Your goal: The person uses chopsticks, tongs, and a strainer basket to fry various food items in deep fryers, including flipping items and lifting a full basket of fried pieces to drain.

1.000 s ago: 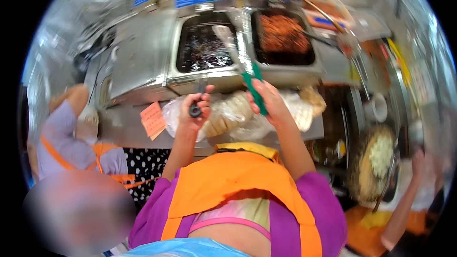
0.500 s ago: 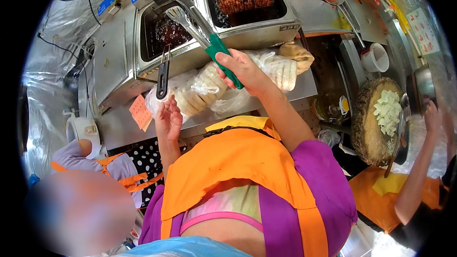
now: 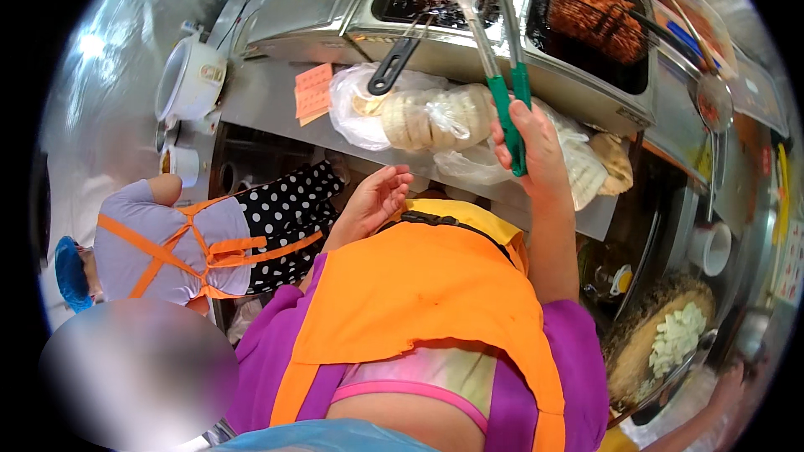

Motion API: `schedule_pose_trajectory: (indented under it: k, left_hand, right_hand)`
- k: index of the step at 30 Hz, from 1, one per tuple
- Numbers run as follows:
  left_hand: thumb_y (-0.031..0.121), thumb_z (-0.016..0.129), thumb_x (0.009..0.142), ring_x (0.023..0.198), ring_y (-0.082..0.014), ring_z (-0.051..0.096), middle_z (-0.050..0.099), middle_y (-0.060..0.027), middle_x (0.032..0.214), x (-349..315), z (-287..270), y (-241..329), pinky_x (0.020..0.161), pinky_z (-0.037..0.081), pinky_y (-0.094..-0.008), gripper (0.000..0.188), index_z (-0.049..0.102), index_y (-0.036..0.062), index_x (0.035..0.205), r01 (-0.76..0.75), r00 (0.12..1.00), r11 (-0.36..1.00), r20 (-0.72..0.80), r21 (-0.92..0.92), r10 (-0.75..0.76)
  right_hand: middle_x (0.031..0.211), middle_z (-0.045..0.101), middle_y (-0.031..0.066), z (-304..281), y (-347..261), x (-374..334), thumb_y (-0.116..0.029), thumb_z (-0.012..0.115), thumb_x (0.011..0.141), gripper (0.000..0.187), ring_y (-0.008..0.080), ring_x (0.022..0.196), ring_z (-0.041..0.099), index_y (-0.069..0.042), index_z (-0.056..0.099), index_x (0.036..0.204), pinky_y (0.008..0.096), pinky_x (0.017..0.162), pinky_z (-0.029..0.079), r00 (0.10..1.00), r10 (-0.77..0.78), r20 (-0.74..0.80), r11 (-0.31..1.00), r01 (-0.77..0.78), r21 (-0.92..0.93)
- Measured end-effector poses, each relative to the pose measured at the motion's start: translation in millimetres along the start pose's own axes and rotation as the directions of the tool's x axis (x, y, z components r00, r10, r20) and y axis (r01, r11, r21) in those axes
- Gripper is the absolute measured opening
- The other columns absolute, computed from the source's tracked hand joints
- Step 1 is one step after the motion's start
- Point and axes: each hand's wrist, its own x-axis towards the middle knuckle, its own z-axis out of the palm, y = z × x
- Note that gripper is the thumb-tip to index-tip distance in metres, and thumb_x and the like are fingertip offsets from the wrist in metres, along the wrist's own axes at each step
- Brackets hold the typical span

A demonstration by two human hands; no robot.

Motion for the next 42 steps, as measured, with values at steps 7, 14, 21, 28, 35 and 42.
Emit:
schedule_pose_trajectory:
  k: [7, 14, 21, 28, 35, 42]
  left_hand:
    - [0.012, 0.059, 0.088, 0.088, -0.0129, 0.059, 0.06, -0.0078, 0.1, 14, -17, 33, 0.074, 0.05, -0.0266, 0.029, 0.05, 0.0016, 0.113, -0.423, 0.852, 0.837, -0.162, 0.348, 0.498]
    - [0.014, 0.074, 0.068, 0.122, -0.0338, 0.038, 0.038, -0.0219, 0.133, 71, -61, 118, 0.103, 0.032, -0.042, 0.081, 0.033, -0.0014, 0.136, -0.292, 0.336, -0.147, 0.246, 0.945, 0.909]
    - [0.03, 0.067, 0.074, 0.119, -0.0364, 0.045, 0.046, -0.0216, 0.131, 142, -104, 126, 0.1, 0.037, -0.0409, 0.064, 0.047, -0.0002, 0.127, -0.321, 0.711, -0.328, 0.455, 0.889, 0.537]
    - [0.016, 0.061, 0.078, 0.106, -0.035, 0.055, 0.059, -0.0176, 0.112, 93, -64, 135, 0.092, 0.043, -0.0396, 0.039, 0.057, 0.0009, 0.113, -0.498, 0.597, -0.215, 0.512, 0.84, 0.617]
    - [0.031, 0.046, 0.097, 0.105, -0.0196, 0.057, 0.056, -0.0103, 0.119, 72, 22, 140, 0.091, 0.046, -0.0344, 0.041, 0.045, 0.0041, 0.128, -0.212, 0.937, 0.915, 0.336, 0.343, 0.091]
    - [0.021, 0.046, 0.096, 0.085, -0.0176, 0.059, 0.057, -0.0105, 0.108, 79, 96, 139, 0.074, 0.052, -0.0308, 0.034, 0.045, 0.0001, 0.123, 0.309, 0.857, 0.947, 0.459, -0.089, -0.237]
  right_hand:
    - [0.074, 0.054, 0.0041, 10, -3, 10, -0.039, 0.045, 0.096, 0.044, 0.0065, 0.048, 0.046, 0.001, 0.049, 0.113, 0.0184, 0.044, 0.037, 1.0, -0.01, -0.025, 0.999, 0.009, -0.038]
    - [0.073, 0.054, 0.0046, 23, 1, 25, -0.04, 0.047, 0.096, 0.045, 0.007, 0.048, 0.046, 0.002, 0.049, 0.113, 0.0186, 0.043, 0.036, 0.995, -0.047, -0.093, 0.998, 0.043, -0.044]
    - [0.073, 0.054, 0.0049, 44, 7, 45, -0.038, 0.045, 0.097, 0.045, 0.0077, 0.049, 0.047, 0.003, 0.048, 0.114, 0.0187, 0.043, 0.036, 0.989, -0.047, -0.141, 0.996, 0.035, -0.086]
    - [0.073, 0.054, 0.005, 50, 2, 47, -0.038, 0.045, 0.097, 0.044, 0.0076, 0.049, 0.047, 0.002, 0.049, 0.115, 0.0185, 0.044, 0.037, 0.955, -0.12, -0.271, 0.985, 0.082, -0.15]
    - [0.073, 0.054, 0.0051, 49, 5, 56, -0.038, 0.046, 0.096, 0.042, 0.0072, 0.049, 0.047, 0.001, 0.049, 0.114, 0.0184, 0.044, 0.037, 0.951, -0.133, -0.28, 0.987, 0.102, -0.124]
    - [0.073, 0.054, 0.0045, 45, 8, 54, -0.037, 0.042, 0.098, 0.042, 0.0071, 0.047, 0.046, 0.002, 0.051, 0.113, 0.0182, 0.042, 0.036, 0.946, -0.136, -0.296, 0.986, 0.1, -0.134]
